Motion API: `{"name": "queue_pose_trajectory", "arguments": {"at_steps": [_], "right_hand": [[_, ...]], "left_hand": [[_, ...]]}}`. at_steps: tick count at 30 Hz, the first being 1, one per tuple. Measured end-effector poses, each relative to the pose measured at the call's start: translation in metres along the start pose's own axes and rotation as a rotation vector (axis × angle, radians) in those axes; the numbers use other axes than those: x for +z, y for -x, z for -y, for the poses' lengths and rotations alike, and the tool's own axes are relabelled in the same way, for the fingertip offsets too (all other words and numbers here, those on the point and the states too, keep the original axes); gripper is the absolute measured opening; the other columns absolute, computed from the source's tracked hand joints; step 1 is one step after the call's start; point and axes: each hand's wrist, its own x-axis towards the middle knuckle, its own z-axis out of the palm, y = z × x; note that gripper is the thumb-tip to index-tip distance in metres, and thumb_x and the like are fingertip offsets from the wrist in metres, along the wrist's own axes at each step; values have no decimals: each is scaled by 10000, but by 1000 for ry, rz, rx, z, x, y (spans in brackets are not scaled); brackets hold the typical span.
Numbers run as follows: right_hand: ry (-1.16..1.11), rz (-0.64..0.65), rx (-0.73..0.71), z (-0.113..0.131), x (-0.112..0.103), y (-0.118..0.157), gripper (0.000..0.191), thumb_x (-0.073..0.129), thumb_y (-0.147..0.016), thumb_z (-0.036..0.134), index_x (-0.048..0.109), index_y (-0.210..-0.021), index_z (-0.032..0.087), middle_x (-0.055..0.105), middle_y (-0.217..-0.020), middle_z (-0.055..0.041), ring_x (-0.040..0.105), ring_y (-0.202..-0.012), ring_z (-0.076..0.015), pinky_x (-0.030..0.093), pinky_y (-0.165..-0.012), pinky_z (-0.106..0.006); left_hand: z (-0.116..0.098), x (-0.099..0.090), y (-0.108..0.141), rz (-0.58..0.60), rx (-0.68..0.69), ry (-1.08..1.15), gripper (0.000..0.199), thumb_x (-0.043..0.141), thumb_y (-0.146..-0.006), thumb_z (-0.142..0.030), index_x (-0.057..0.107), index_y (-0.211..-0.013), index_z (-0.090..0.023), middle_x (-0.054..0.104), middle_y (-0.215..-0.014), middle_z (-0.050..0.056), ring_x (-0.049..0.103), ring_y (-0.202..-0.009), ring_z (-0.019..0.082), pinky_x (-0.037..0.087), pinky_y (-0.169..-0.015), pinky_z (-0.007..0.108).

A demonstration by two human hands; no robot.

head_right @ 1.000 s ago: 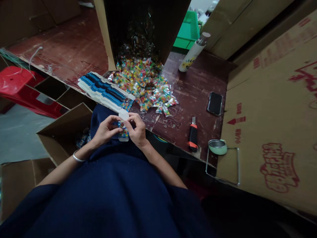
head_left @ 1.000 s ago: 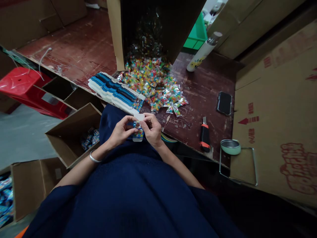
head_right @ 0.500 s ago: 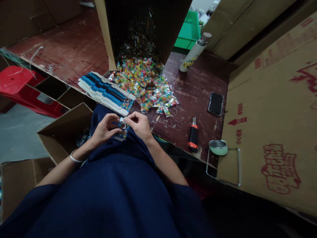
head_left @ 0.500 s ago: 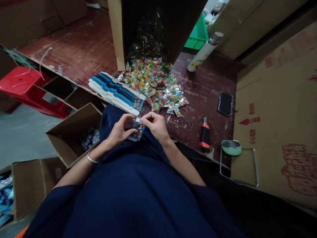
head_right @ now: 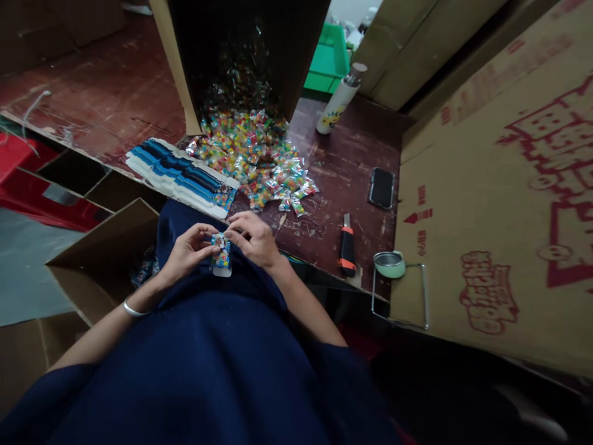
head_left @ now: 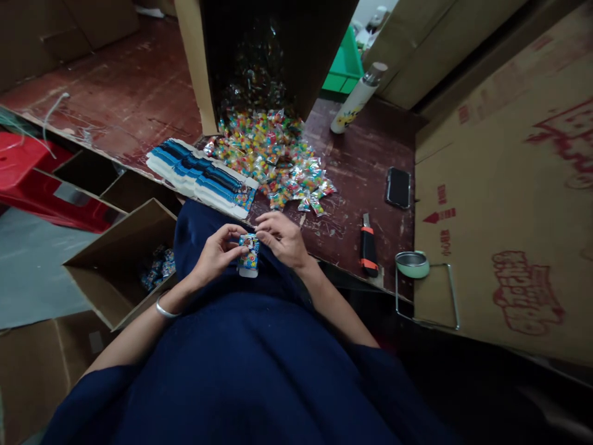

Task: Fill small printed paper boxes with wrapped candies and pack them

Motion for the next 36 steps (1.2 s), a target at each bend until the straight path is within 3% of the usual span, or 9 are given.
{"name": "queue_pose_trajectory", "arguments": {"at_steps": [4,8,13,17,21,23,28,32,36], "right_hand": [[457,-361,308,-51,-49,-11,211,621,-961,409,679,-963,207,733,-954,-82,669,-787,-216,552,-813,-368],[728,-260,540,-93,-87,-17,304,729,-857,352,679,-1105,184,741,-1092,-135,681,-955,-289,533,-871,-406],[803,-79,654,-102,-91,-15,303,703,-870,283,717,-1158,188,736,-1160,-144,699,-1019,-320,543,-883,-432],[758,-200,596,-95,-82,-9,269,618,-880,179,747,-1116,175,769,-1087,-142,722,-954,-306,542,-892,-446],[266,-284,440,-67,-65,-1,209,657,-874,279,743,-1019,156,774,-858,-74,717,-769,-220,573,-755,-353],[38,-189,352,-42,-56,1,228,685,-870,346,744,-998,167,773,-845,-52,712,-746,-193,567,-689,-307],[76,153,238,13,-47,-5,150,640,-907,252,771,-965,209,790,-891,-33,712,-768,-161,535,-706,-272],[157,233,259,23,-38,-13,28,665,-882,189,681,-864,203,719,-749,8,652,-637,-128,477,-628,-249],[314,272,188,23,-19,-15,99,698,-878,154,638,-826,213,683,-743,8,625,-656,-139,450,-651,-266]], "left_hand": [[2,-18,-7,148,-23,-215,369,819,-731,-314,550,-957,-201,641,-906,-4,633,-778,146,545,-733,274],[-3,-48,-10,370,-42,-630,550,766,-730,-249,618,-1259,-242,680,-894,-13,636,-736,155,478,-719,259],[-9,-61,-8,566,-58,-714,308,781,-737,-256,761,-1044,-261,766,-879,14,688,-764,194,457,-678,237],[-10,-48,-9,491,-97,-566,261,709,-876,-367,751,-1081,-211,773,-853,37,691,-729,201,486,-660,256],[0,-27,-12,304,-40,-396,337,745,-867,-401,747,-1119,-177,791,-986,77,711,-825,221,537,-734,293],[8,-19,-13,224,5,-424,334,759,-857,-369,753,-1130,-176,786,-1024,79,708,-868,225,547,-787,313],[17,-9,-9,52,175,-757,320,697,-899,-237,740,-1215,-213,692,-944,41,654,-819,186,522,-771,291],[14,-6,-2,53,283,-882,322,662,-929,-203,722,-1245,-231,658,-970,39,654,-851,179,520,-778,273],[12,-1,1,49,338,-831,331,651,-933,-194,716,-1256,-225,662,-989,43,654,-860,175,527,-785,269]]}}
